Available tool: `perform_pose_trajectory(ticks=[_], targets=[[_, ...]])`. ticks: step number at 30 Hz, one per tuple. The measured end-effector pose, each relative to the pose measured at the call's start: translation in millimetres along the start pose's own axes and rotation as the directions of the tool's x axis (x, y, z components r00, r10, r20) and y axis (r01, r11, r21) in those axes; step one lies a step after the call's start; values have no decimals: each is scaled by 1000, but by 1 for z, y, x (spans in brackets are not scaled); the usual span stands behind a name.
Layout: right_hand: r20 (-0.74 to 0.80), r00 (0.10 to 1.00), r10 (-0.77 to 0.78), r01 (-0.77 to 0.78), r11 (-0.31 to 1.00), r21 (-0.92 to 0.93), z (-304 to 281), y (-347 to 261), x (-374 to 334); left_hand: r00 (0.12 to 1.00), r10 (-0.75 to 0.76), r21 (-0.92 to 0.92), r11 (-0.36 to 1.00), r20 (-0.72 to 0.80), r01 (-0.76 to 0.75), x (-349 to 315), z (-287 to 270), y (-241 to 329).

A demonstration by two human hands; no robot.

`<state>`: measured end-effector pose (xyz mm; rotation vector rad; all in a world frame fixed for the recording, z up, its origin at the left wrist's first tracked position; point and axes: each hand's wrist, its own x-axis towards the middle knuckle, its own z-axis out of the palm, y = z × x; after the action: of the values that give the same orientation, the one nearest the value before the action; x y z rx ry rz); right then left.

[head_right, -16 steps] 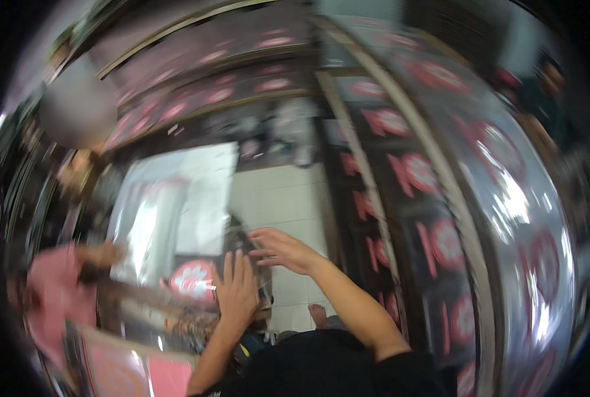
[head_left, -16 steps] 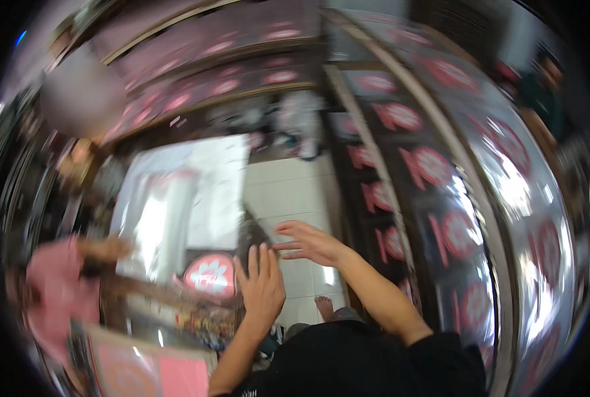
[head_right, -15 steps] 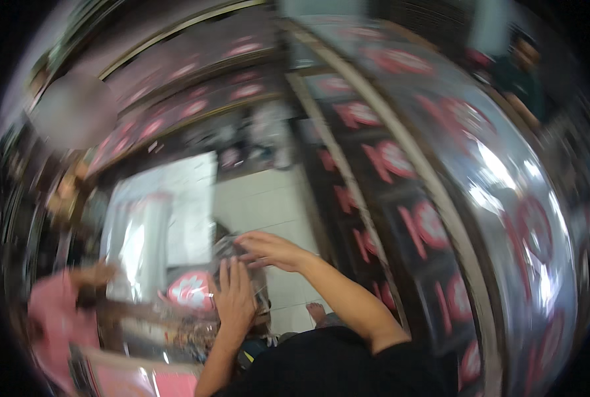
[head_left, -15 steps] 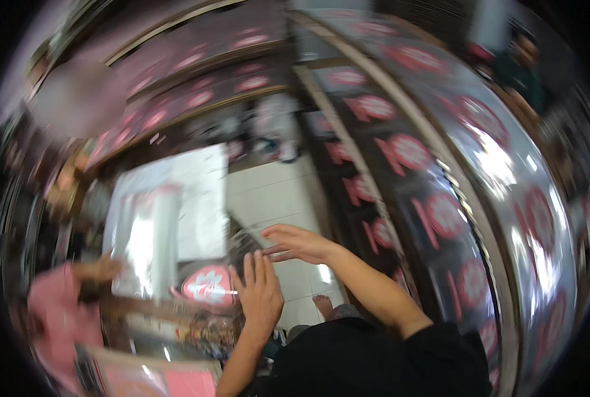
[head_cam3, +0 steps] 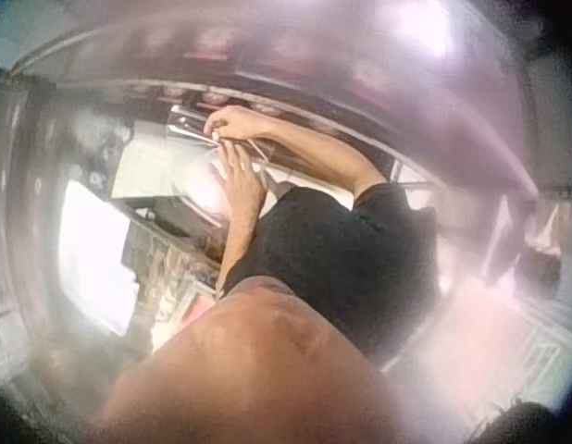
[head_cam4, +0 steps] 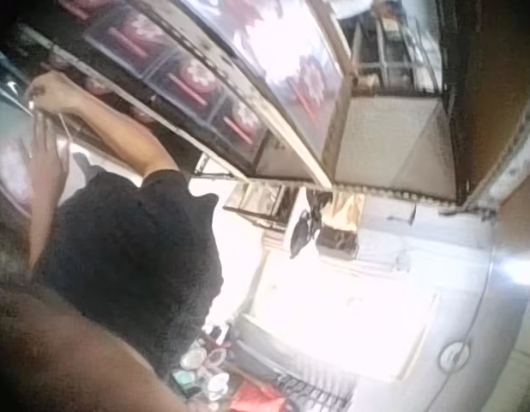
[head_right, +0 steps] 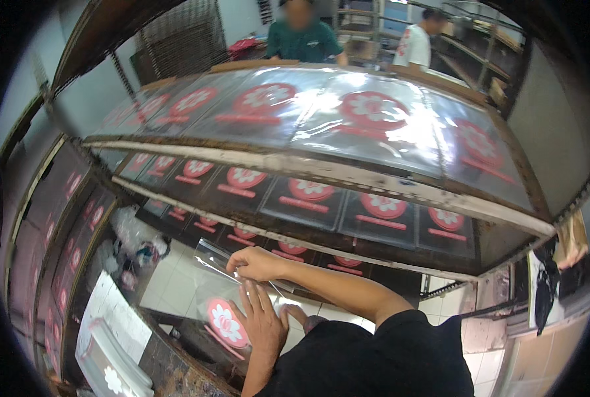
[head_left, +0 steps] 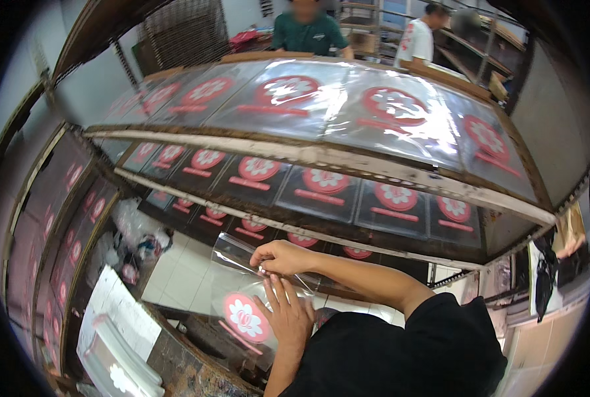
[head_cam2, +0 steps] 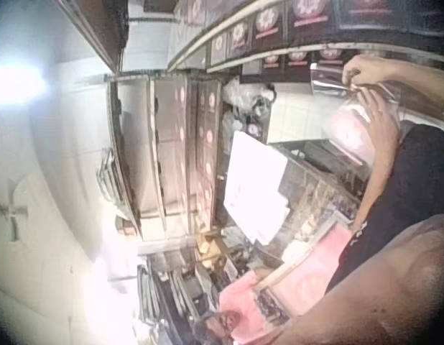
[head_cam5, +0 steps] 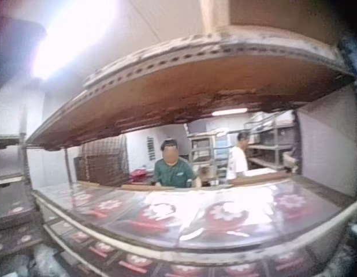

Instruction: The person repeatedly picks up clear plastic sheets with pink flower designs from a table and places them into a multi-tiered display rack. Another person in a pink shirt works at a nearby table with similar materials.

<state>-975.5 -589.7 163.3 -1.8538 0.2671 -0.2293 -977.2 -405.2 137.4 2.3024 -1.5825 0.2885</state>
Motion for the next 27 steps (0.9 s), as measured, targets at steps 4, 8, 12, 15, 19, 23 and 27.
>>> perform_pose_trajectory(ticks=[4,8,12,15,19,23,27], targets=[[-81,992,-99,79,972,-220,-55,-59,-81,945,257,-177,939,-203,-294,-7,-22,38],[-202,956,-212,85,862,-500,-109,-147,-171,818,345,-212,852,-460,-479,-8,-34,44],[-282,931,-232,-53,679,-732,-160,-231,-245,830,182,-393,814,-528,-428,8,-38,44],[-377,918,-124,-217,639,-738,-211,-296,-287,881,117,-473,807,-459,-354,25,-12,45],[-572,820,-9,-461,582,-670,-291,-343,-328,964,91,-584,780,-250,-225,30,52,62],[-683,730,22,-600,501,-624,-385,-339,-349,997,82,-592,804,9,-60,1,127,73],[-652,741,158,-630,501,-594,-472,-282,-346,977,42,-535,841,209,78,-62,208,66]])
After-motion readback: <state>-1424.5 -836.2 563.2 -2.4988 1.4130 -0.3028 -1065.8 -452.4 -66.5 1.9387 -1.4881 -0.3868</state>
